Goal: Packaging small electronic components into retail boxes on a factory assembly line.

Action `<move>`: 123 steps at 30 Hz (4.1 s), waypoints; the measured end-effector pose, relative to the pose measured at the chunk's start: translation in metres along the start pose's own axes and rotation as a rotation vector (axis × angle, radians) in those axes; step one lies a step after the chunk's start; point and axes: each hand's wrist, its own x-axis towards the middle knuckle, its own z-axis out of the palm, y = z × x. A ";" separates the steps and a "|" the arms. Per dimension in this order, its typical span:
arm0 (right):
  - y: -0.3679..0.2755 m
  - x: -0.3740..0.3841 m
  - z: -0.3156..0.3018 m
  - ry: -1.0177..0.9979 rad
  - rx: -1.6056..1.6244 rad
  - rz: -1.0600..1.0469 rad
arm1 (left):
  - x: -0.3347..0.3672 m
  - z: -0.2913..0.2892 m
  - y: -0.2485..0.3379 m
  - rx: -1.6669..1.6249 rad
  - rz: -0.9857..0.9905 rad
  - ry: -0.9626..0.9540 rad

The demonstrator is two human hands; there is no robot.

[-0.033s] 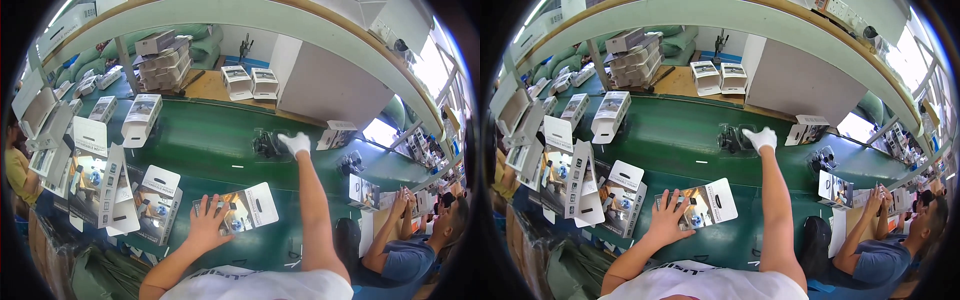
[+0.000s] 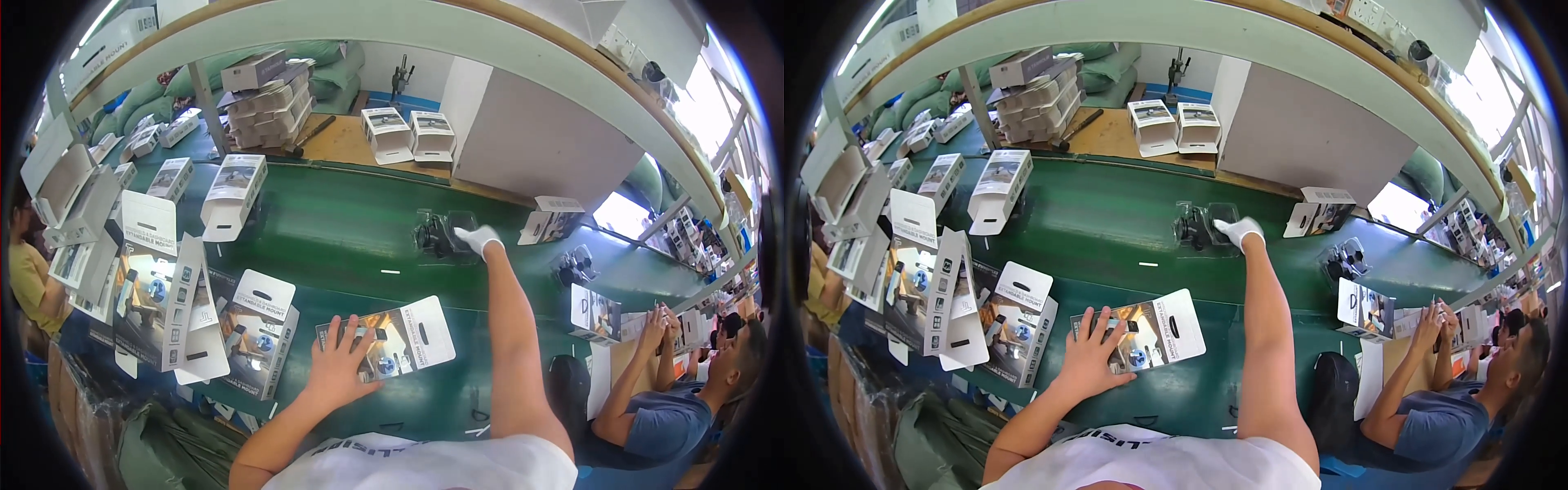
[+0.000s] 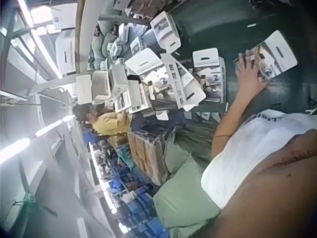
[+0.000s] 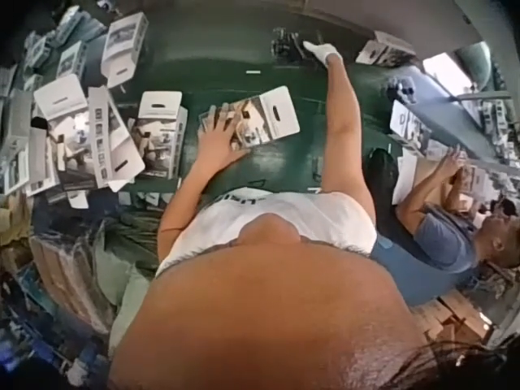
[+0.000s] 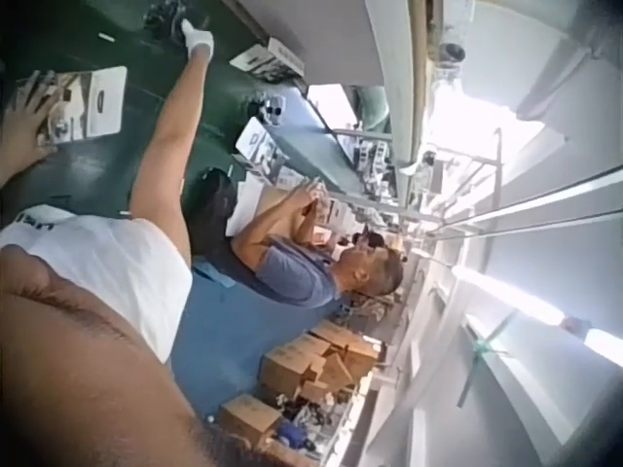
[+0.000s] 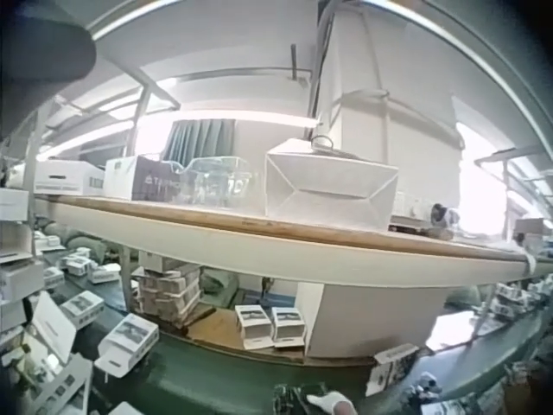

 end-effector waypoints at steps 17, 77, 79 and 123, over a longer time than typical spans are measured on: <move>0.135 -0.248 0.105 -0.624 0.969 -0.012 | 0.017 -0.007 -0.031 0.081 0.217 0.016; 0.168 -0.241 0.065 -0.575 0.684 -0.773 | -0.120 -0.088 0.008 -0.644 0.031 0.267; 0.159 -0.254 0.064 -0.636 0.640 -0.791 | -0.140 -0.085 0.011 -0.693 0.039 0.187; -0.124 -0.217 0.109 0.245 -0.200 -1.268 | -0.168 0.009 0.015 -0.482 -0.274 1.207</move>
